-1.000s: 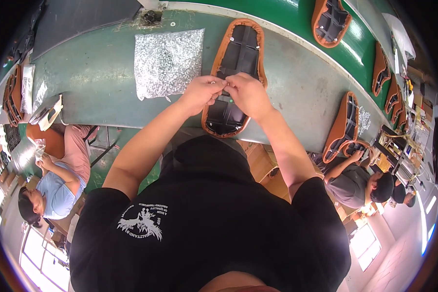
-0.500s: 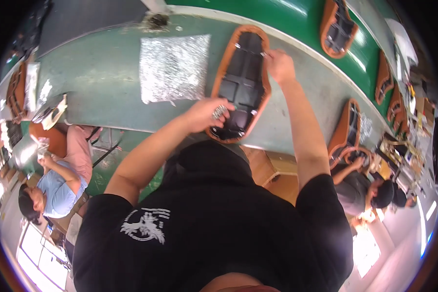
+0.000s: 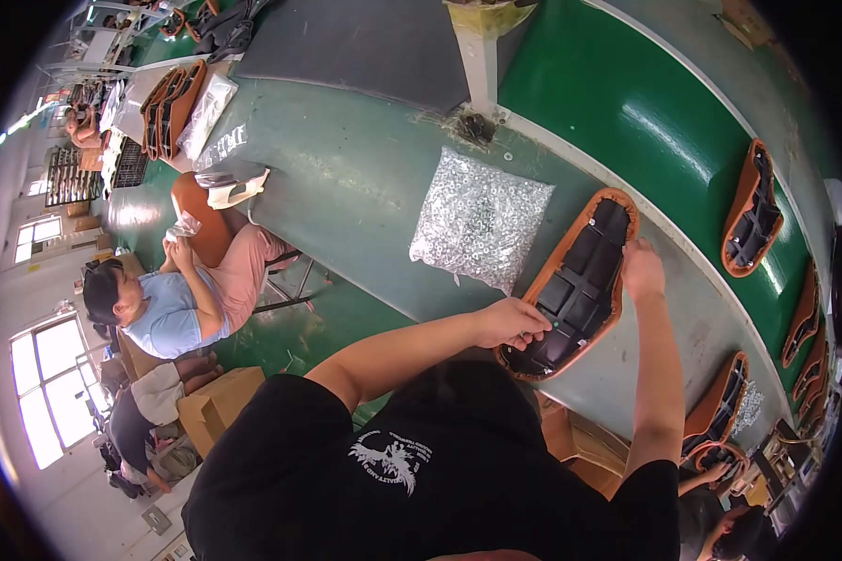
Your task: Insert small metal pins or screws into the underside of seat covers and place the completed components into a cardboard box.
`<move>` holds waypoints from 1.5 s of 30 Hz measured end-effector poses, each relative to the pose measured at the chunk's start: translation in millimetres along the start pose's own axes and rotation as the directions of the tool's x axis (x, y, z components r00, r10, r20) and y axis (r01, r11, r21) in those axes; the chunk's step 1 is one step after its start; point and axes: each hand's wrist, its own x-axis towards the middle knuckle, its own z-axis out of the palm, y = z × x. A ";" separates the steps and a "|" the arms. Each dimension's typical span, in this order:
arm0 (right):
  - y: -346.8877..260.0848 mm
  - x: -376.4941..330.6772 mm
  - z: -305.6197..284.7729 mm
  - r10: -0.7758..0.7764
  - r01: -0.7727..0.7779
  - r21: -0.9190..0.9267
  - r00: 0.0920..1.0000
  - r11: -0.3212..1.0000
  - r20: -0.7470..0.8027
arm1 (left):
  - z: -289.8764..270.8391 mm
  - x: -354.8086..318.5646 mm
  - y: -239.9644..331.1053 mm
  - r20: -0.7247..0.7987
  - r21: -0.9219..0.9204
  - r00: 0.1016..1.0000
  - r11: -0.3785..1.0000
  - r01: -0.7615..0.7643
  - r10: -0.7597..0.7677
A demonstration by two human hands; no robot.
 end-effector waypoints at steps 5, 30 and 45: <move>3.2 5.7 -0.8 -0.033 0.036 -0.047 0.998 0.998 0.050 | -2.2 2.4 1.6 -0.019 0.031 1.000 0.999 -0.024 0.024; -9.1 -11.0 -18.3 0.212 -0.203 -0.066 0.957 0.977 0.198 | -16.6 7.7 -17.0 -0.146 0.050 0.989 0.999 -0.014 0.021; -168.9 -190.9 -22.7 0.139 -0.100 0.817 0.990 0.568 0.024 | 25.8 -7.9 -42.2 -0.165 -0.102 0.983 0.992 0.069 -0.086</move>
